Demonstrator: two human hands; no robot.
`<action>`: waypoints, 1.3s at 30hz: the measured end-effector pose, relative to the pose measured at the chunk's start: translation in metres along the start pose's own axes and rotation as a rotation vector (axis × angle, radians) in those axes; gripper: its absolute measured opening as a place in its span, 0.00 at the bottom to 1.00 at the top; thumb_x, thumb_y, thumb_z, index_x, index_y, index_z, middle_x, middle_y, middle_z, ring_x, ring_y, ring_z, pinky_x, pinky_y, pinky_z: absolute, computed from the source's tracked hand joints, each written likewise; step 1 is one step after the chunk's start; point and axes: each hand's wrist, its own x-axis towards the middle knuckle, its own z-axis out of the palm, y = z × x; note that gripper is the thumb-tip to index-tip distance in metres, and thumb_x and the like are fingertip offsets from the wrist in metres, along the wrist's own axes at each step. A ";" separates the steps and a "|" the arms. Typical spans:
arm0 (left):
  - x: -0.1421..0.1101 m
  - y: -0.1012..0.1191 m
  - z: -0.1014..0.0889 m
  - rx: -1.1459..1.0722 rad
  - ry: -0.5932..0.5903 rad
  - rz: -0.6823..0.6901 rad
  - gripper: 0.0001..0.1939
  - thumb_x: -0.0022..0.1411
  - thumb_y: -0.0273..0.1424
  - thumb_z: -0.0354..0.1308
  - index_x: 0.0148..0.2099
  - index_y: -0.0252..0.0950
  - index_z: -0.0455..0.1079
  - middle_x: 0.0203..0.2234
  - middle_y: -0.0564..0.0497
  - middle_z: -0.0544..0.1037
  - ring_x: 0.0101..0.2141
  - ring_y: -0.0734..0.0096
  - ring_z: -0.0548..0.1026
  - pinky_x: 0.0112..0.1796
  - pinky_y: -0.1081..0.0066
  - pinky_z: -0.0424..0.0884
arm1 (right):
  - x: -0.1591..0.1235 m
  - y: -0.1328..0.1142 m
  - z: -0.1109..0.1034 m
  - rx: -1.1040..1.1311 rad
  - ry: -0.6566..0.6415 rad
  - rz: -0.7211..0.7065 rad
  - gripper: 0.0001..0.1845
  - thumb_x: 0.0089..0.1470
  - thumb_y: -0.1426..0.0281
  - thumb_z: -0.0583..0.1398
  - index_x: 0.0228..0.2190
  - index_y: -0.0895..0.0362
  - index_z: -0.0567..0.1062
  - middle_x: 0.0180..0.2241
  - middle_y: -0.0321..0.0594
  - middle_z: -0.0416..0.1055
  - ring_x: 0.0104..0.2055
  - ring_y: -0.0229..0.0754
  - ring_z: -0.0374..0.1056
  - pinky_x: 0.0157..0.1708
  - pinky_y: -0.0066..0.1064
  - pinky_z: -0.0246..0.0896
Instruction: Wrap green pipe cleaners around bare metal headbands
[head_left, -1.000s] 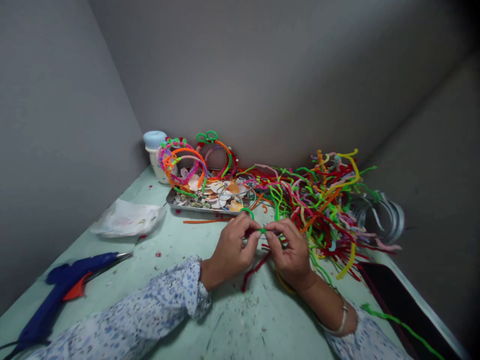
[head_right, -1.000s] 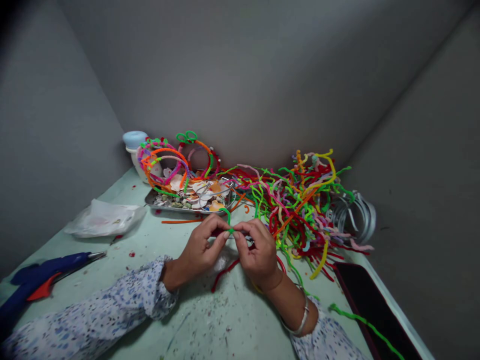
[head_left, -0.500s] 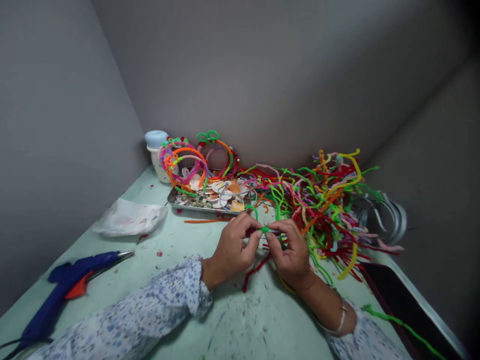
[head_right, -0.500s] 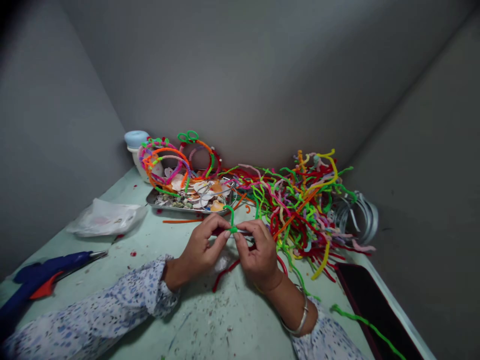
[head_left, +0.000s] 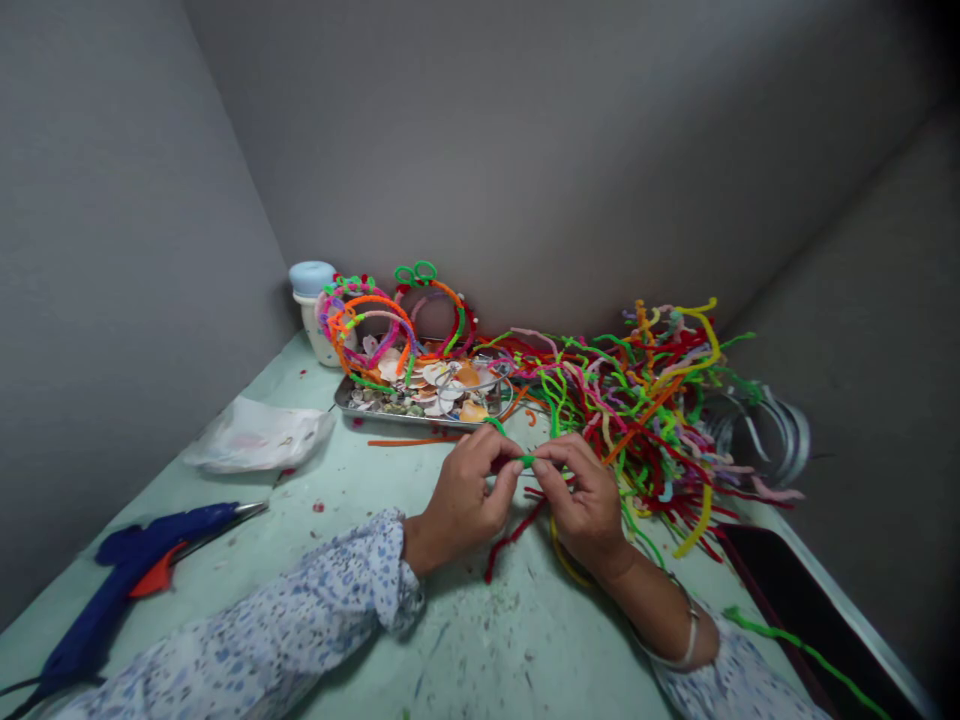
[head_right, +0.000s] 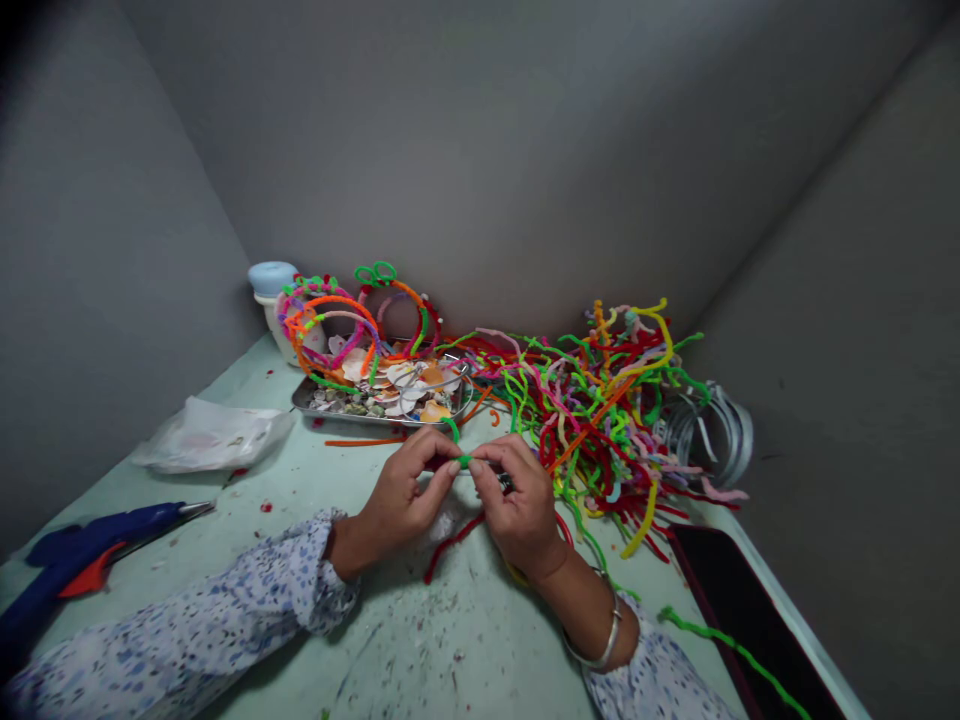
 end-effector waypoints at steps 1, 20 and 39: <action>0.000 0.000 0.000 -0.001 -0.002 -0.001 0.04 0.63 0.27 0.50 0.37 0.36 0.66 0.32 0.48 0.70 0.35 0.66 0.68 0.37 0.66 0.64 | 0.000 0.000 0.000 0.010 -0.011 0.012 0.04 0.58 0.72 0.57 0.33 0.55 0.73 0.31 0.37 0.66 0.34 0.40 0.65 0.32 0.32 0.60; 0.019 -0.014 -0.005 -0.620 0.066 -0.494 0.10 0.57 0.29 0.57 0.42 0.34 0.72 0.31 0.51 0.73 0.30 0.73 0.67 0.32 0.72 0.62 | 0.004 0.030 0.011 0.236 0.238 0.484 0.18 0.58 0.58 0.56 0.43 0.57 0.74 0.37 0.44 0.75 0.41 0.46 0.72 0.45 0.42 0.65; 0.032 -0.023 -0.017 -0.523 -0.072 -0.532 0.14 0.56 0.40 0.59 0.33 0.33 0.73 0.21 0.54 0.69 0.22 0.77 0.61 0.25 0.73 0.55 | 0.006 0.030 0.009 0.172 0.260 0.509 0.20 0.56 0.57 0.58 0.40 0.59 0.77 0.28 0.40 0.75 0.29 0.41 0.69 0.33 0.35 0.66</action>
